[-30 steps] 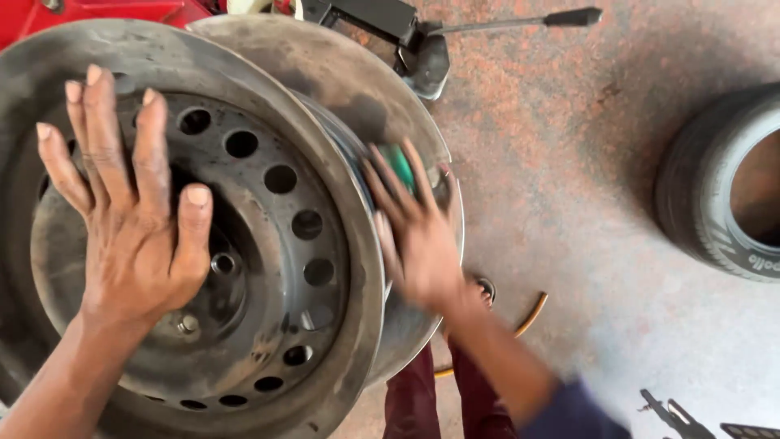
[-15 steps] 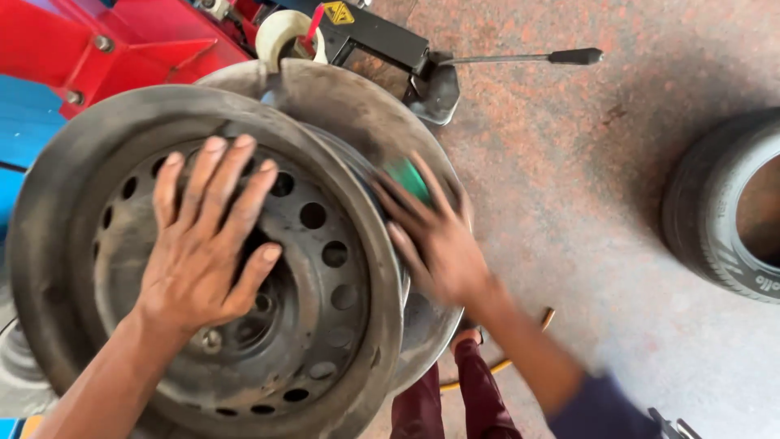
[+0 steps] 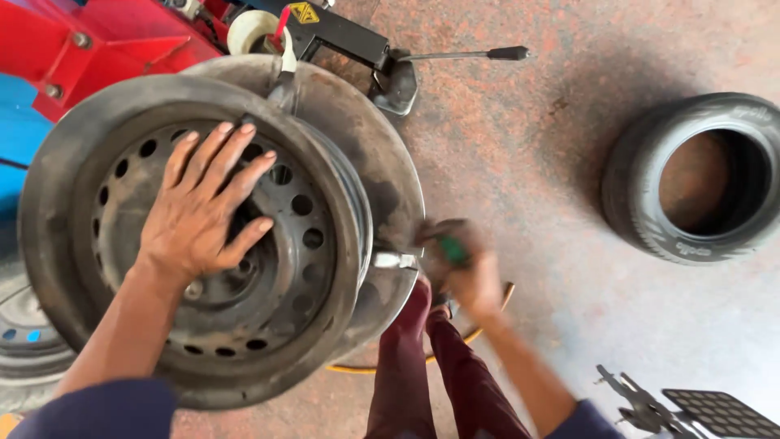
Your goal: Using a tire changer machine and tire irons to remove a rubber tire from a metal wheel rim.
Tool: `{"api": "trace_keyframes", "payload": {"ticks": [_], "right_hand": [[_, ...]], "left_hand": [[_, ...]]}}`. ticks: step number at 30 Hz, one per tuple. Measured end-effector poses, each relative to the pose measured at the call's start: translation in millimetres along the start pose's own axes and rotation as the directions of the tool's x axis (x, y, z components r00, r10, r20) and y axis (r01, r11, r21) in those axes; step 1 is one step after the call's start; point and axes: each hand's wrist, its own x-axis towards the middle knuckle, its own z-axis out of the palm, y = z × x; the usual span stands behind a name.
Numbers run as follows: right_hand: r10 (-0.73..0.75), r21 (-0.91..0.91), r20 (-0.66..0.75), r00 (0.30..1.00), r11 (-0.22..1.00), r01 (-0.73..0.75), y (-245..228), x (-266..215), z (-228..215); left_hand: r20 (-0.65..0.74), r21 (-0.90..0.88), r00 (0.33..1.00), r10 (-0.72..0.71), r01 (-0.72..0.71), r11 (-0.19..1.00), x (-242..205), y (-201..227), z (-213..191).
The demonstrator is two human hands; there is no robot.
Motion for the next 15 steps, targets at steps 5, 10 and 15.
{"api": "trace_keyframes", "payload": {"ticks": [5,10,15], "right_hand": [[0.354,0.294,-0.05,0.934,0.899,-0.325,17,15,-81],[0.361,0.211,0.015,0.932,0.91,-0.356,22,21,-120],[0.392,0.392,0.181,0.902,0.812,-0.432,27,8,-107]], "left_hand": [[0.001,0.041,1.0,-0.004,0.004,0.999,-6,0,1],[-0.037,0.078,0.999,-0.003,0.006,0.997,0,2,-1],[-0.065,0.105,0.996,-0.055,0.061,0.993,-6,21,-1]]}}
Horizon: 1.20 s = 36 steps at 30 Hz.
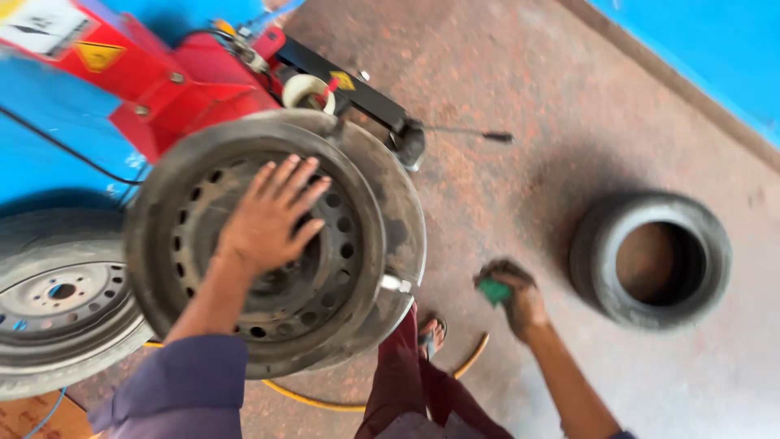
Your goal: Using a tire changer machine and tire irons to remove a rubber tire from a metal wheel rim.
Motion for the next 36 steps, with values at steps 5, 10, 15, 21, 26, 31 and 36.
{"api": "trace_keyframes", "payload": {"ticks": [5,10,15,21,26,31,36], "right_hand": [[0.306,0.327,0.036,0.951,0.896,-0.3,0,2,41],[0.365,0.174,0.182,0.913,0.902,-0.395,-63,17,104],[0.298,0.005,0.224,0.928,0.952,-0.307,-91,55,122],[0.081,-0.348,0.235,0.969,0.937,0.006,-109,69,125],[0.141,-0.434,0.327,0.934,0.901,0.016,-67,92,85],[0.401,-0.432,0.303,0.865,0.866,-0.25,-66,141,63],[0.434,-0.523,0.161,0.887,0.799,-0.296,-149,142,125]], "left_hand": [[-0.091,-0.017,0.904,-0.417,0.418,0.909,-15,98,-5],[-0.072,-0.394,0.692,-0.718,0.642,0.658,-21,207,10],[-0.071,-0.403,0.592,-0.803,0.719,0.566,1,229,16],[0.127,-0.205,0.501,-0.856,0.858,0.472,60,199,64],[0.125,-0.203,0.557,-0.821,0.824,0.528,69,182,84],[0.13,-0.329,0.46,-0.878,0.856,0.399,19,135,-36],[-0.365,-0.575,0.127,-0.922,0.749,0.331,-72,94,-143]]}}
